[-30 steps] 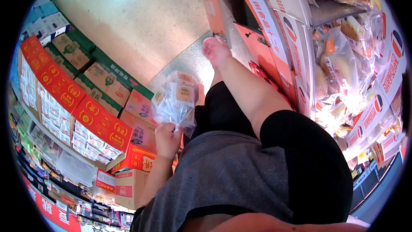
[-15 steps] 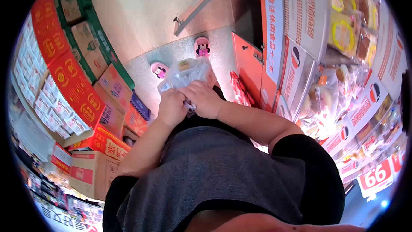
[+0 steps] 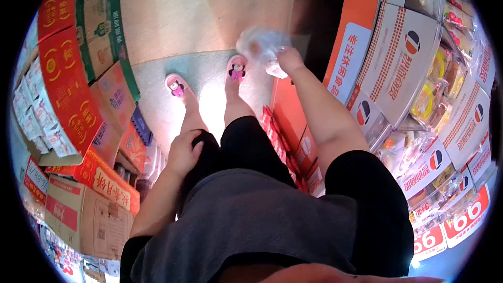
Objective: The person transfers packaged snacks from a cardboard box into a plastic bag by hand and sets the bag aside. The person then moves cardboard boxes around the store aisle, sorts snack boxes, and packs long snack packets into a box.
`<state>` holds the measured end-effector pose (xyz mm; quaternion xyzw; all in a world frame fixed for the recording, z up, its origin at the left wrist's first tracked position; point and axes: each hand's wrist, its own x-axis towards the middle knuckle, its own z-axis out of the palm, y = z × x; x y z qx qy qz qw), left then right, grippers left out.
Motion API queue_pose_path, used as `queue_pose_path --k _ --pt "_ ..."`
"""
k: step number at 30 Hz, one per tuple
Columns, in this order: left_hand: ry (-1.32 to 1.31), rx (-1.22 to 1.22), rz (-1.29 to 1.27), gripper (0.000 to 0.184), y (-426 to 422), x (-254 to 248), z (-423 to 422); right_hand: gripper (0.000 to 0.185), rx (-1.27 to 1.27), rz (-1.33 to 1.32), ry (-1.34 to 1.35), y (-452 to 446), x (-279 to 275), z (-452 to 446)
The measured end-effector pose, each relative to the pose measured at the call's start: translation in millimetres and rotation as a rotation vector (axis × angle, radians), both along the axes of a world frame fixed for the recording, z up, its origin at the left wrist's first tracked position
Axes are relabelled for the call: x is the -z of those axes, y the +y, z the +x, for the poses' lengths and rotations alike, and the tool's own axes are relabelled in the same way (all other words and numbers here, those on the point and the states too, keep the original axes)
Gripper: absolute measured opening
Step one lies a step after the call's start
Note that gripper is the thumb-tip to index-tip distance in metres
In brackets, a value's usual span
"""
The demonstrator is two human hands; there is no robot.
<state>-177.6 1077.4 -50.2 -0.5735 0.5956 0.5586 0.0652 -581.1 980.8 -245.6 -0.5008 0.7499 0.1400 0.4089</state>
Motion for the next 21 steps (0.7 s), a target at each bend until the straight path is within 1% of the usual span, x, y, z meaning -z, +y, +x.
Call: queue_pose_path --k 1,3,4,6,7,8,9,11,12,14,16,17,18,20,21 --pt "-0.021 -0.012 0.044 0.029 9 6 8 0.026 0.195 -0.023 0.085 -11 -13 -9" --pt "-0.074 -0.068 0.174 0.031 31 15 22 0.029 0.329 -0.123 0.280 -7 0 -38" --pt "-0.080 -0.089 0.215 0.031 39 19 25 0.030 0.397 -0.175 0.373 -11 -4 -44" --pt "-0.098 -0.126 0.294 0.031 48 25 29 0.039 0.415 -0.116 0.504 -32 -25 -57" --pt "-0.105 -0.110 0.308 0.031 47 25 27 0.044 0.405 -0.154 0.470 -30 -12 -76" --pt "-0.080 -0.127 0.317 0.031 48 26 25 0.046 0.229 -0.014 0.488 -27 4 -90" --pt "-0.055 -0.142 0.326 0.032 50 28 24 0.049 0.044 0.104 0.495 -31 8 -94" --pt "-0.009 -0.143 0.326 0.032 53 30 22 0.052 -0.111 0.082 0.444 -49 -20 -70" --pt "0.008 -0.134 0.316 0.032 53 31 20 0.053 0.202 -0.326 0.426 -50 -34 -40" --pt "0.027 -0.141 0.309 0.032 47 28 15 0.060 0.121 -0.747 -0.074 -93 -86 4" --pt "0.027 -0.171 0.329 0.032 42 21 10 0.052 -0.240 -1.085 -0.009 -147 -143 41" --pt "0.027 -0.170 0.322 0.032 43 19 10 0.053 -0.327 -1.199 0.069 -178 -158 49" --pt "0.028 -0.165 0.316 0.032 45 18 11 0.054 -0.410 -1.311 0.153 -209 -159 53" --pt "0.021 -0.175 0.304 0.031 42 18 11 0.074 -0.243 -1.073 0.098 -279 -132 38" --pt "0.008 -0.196 0.303 0.031 40 17 11 0.069 -0.106 -0.956 0.039 -316 -101 23"
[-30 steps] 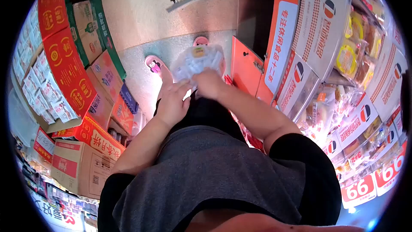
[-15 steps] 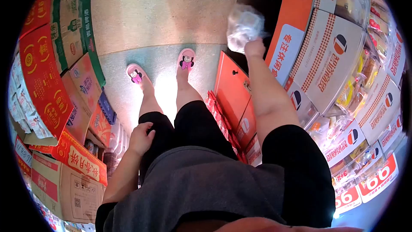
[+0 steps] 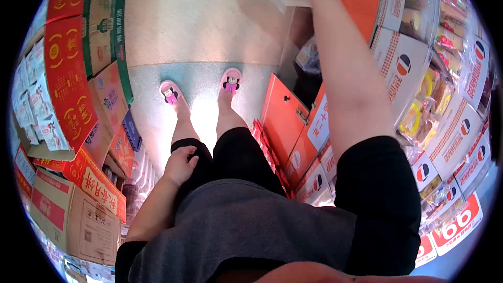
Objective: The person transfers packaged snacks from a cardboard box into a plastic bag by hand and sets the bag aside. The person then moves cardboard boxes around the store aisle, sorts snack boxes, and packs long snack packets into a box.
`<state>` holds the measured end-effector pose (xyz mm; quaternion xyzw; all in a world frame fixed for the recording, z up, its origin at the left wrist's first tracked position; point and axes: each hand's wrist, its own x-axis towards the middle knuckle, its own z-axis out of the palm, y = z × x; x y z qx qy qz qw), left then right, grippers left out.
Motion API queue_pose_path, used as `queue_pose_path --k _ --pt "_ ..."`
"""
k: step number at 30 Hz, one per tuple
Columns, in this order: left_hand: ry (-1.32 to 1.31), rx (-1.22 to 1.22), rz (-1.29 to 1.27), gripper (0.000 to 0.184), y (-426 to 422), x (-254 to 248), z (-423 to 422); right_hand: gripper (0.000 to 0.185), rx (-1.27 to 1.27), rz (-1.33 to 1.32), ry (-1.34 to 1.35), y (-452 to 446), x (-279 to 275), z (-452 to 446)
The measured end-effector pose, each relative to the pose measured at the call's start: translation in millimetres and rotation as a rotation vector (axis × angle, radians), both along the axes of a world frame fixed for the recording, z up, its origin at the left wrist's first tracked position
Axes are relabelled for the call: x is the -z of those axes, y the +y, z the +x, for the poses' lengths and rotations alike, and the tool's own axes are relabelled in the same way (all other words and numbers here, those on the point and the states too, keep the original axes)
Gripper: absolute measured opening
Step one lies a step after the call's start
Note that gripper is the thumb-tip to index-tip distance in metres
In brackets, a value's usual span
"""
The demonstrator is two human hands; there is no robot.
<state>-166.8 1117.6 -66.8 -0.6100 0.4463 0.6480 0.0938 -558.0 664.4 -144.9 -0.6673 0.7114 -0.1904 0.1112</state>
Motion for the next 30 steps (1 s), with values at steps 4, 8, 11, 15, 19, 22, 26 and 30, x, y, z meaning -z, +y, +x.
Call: queue_pose_path --k 4,8,11,15,19,22,26,30 --pt "-0.031 -0.143 -0.004 0.031 18 5 7 0.069 -0.007 0.461 0.138 -10 18 -4" --pt "0.000 -0.239 0.125 0.029 17 -2 7 0.072 0.090 0.436 0.277 31 -9 36" --pt "0.018 -0.174 0.013 0.028 20 3 21 0.066 0.160 0.010 0.338 2 -34 17" --pt "-0.097 -0.257 -0.006 0.034 23 8 41 0.076 0.604 0.337 -0.844 -39 10 -50" --pt "-0.136 -0.233 0.133 0.034 35 14 46 0.063 0.435 0.347 -0.539 -38 46 -81" --pt "-0.104 -0.165 0.183 0.033 34 12 39 0.066 0.245 0.475 -0.449 -12 47 -84" --pt "-0.090 -0.156 0.197 0.031 7 -4 27 0.068 0.123 0.659 0.266 44 11 -20" --pt "-0.053 -0.133 0.084 0.030 3 -10 26 0.039 -0.272 0.682 0.366 118 -3 5"
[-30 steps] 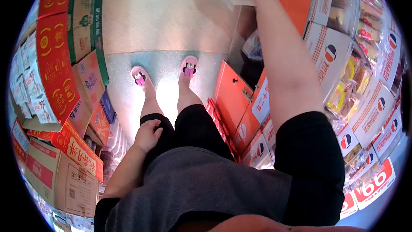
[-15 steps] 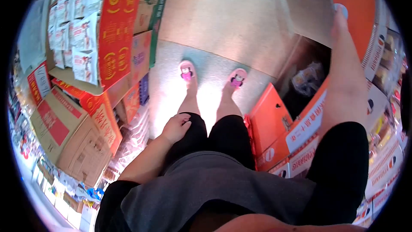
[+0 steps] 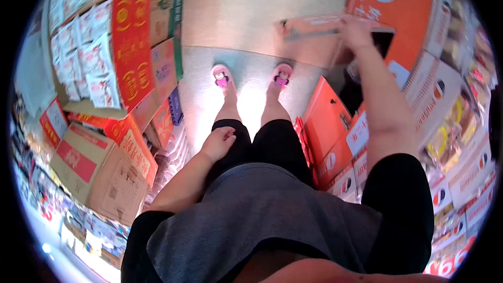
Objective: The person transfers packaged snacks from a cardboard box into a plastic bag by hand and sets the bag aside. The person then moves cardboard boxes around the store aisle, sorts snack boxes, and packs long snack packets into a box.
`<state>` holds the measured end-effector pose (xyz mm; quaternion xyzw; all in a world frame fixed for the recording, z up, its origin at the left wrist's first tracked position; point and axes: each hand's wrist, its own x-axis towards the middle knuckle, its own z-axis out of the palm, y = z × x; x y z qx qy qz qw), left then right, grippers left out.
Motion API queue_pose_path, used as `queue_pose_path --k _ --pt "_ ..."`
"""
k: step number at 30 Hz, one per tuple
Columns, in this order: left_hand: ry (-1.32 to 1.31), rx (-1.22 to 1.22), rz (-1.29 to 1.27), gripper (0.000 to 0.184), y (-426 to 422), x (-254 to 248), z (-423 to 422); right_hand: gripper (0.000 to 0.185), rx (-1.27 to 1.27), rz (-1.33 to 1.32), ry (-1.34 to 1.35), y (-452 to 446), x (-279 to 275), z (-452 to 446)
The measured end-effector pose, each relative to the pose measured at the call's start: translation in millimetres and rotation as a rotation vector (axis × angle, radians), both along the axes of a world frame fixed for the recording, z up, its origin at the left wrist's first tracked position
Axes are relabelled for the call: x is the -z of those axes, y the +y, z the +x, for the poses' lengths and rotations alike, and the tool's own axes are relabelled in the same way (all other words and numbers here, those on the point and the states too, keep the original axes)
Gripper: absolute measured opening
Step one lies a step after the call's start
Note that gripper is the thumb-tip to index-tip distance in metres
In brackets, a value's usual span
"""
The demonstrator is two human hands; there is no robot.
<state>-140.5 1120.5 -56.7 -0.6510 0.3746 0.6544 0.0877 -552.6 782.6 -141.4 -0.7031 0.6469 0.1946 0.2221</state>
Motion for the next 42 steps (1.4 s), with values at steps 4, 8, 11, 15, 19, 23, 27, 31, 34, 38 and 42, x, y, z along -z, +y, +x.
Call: queue_pose_path --k 4,8,11,15,19,23,27,31,34,38,42 --pt "0.032 -0.033 -0.012 0.030 -2 -2 14 0.039 -0.163 0.435 0.176 75 -7 2" --pt "-0.008 0.052 0.010 0.031 -2 -4 24 0.038 0.162 0.546 0.096 162 -7 -22" --pt "-0.009 0.094 0.054 0.031 4 -9 28 0.038 0.593 0.320 0.010 235 26 -50" --pt "-0.041 0.196 0.092 0.032 9 -9 35 0.046 0.820 0.106 0.000 243 -3 -42" --pt "-0.067 0.222 0.128 0.033 15 4 50 0.048 0.643 0.146 0.107 268 25 -44" --pt "-0.047 0.274 0.087 0.034 -1 -3 45 0.049 0.773 0.126 -0.034 293 38 -31" --pt "-0.039 0.282 0.114 0.034 -9 -5 40 0.035 1.311 0.160 -0.299 330 84 -49" --pt "-0.033 0.290 0.134 0.033 -11 -4 38 0.032 2.563 -0.443 -1.071 306 63 -47" --pt "-0.022 0.259 0.145 0.033 0 12 56 0.030 2.587 -0.463 -1.073 300 72 -57" --pt "-0.038 0.252 0.157 0.033 -5 12 58 0.027 2.561 -0.389 -1.121 314 96 -63" --pt "-0.039 0.312 0.146 0.033 -12 8 55 0.021 2.667 -0.361 -1.248 306 81 -65"
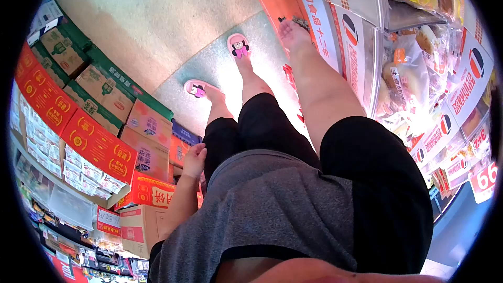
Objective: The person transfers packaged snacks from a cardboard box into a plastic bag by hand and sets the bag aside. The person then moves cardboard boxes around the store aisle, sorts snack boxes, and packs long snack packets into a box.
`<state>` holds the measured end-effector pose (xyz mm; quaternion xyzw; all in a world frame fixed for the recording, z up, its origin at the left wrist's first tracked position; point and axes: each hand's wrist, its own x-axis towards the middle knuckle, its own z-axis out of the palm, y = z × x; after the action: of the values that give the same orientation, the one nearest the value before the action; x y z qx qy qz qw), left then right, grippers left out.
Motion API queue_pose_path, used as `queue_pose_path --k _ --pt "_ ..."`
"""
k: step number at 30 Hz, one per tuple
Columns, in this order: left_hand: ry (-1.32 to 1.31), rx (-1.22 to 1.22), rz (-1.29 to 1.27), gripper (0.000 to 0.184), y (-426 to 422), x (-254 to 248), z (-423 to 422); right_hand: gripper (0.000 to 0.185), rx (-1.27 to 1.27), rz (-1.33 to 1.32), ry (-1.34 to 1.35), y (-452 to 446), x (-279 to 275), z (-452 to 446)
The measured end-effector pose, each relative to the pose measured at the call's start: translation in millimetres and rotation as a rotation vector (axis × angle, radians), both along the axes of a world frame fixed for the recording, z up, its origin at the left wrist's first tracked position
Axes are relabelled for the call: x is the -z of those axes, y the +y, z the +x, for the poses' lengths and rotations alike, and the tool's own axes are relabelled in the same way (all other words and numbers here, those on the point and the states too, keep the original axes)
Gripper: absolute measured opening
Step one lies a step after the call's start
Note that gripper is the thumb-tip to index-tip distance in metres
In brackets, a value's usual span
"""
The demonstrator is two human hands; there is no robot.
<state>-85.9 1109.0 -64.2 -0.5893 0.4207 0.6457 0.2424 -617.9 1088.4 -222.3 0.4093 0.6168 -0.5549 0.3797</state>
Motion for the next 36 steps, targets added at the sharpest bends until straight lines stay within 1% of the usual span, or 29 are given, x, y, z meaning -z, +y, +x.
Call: queue_pose_path --k 6,8,12,15,16,17,18,19,20,21,22,23,24,25,26,29,31,33,34,35,36 --pt "-0.001 -0.057 -0.015 0.032 -2 0 0 0.020 0.055 -0.070 -0.012 -5 -9 -2" --pt "0.005 -0.023 -0.022 0.032 -1 -2 1 0.020 0.082 -0.079 0.015 -8 -13 1" --pt "0.002 -0.041 -0.040 0.031 -8 -19 -13 0.023 0.157 -0.041 0.065 -22 -22 13" --pt "-0.020 -0.105 -0.050 0.031 16 -4 9 0.034 -0.101 -0.093 0.122 -26 -21 12" --pt "-0.024 -0.094 -0.037 0.033 14 -11 5 0.038 -0.210 -0.134 0.116 -32 -19 12" --pt "-0.007 0.033 -0.145 0.034 14 -21 2 0.043 -0.328 -0.188 0.097 -42 -15 17" --pt "-0.001 0.083 -0.188 0.035 11 -28 -2 0.050 -0.494 -0.279 -0.082 -40 -12 10" --pt "-0.014 0.077 -0.161 0.035 12 -35 -6 0.054 -0.713 -0.253 -0.032 -51 -33 25" --pt "0.002 0.016 -0.200 0.036 16 -43 -7 0.056 -1.001 -0.232 -0.044 -54 -49 35" --pt "-0.045 0.058 -0.190 0.037 9 -58 -16 0.055 -1.220 -0.200 -0.068 -55 -61 46" --pt "-0.064 -0.014 -0.201 0.035 16 -60 -15 0.050 -1.436 -0.161 -0.069 -50 -68 55" --pt "-0.068 -0.088 -0.225 0.034 23 -64 -12 0.045 -1.616 -0.136 -0.061 -50 -94 72" --pt "-0.088 -0.112 -0.244 0.035 20 -75 -13 0.043 -1.707 -0.119 -0.102 -37 -94 79" --pt "-0.114 -0.140 -0.268 0.036 18 -95 -18 0.043 -1.817 -0.099 -0.145 -29 -100 81" --pt "-0.141 -0.196 -0.338 0.037 24 -106 -15 0.043 -1.929 -0.027 -0.157 -28 -118 93" --pt "-0.208 -0.301 -0.793 0.039 40 -161 -6 0.040 -2.057 0.113 -0.287 -13 -122 88" --pt "-0.401 -0.262 -1.181 0.043 42 -235 4 0.040 -2.190 0.217 -0.297 -19 -134 83" --pt "-0.554 -0.283 -1.342 0.050 43 -313 28 0.041 -2.353 0.252 -0.247 -38 -148 74" --pt "-0.739 -0.323 -1.379 0.056 43 -340 45 0.041 -2.417 0.226 -0.164 -59 -164 77" --pt "-0.915 -0.372 -1.413 0.063 48 -364 63 0.040 -2.469 0.204 -0.068 -75 -195 85" --pt "-1.062 -0.471 -1.440 0.066 54 -378 78 0.040 -2.510 0.189 0.034 -91 -223 94"
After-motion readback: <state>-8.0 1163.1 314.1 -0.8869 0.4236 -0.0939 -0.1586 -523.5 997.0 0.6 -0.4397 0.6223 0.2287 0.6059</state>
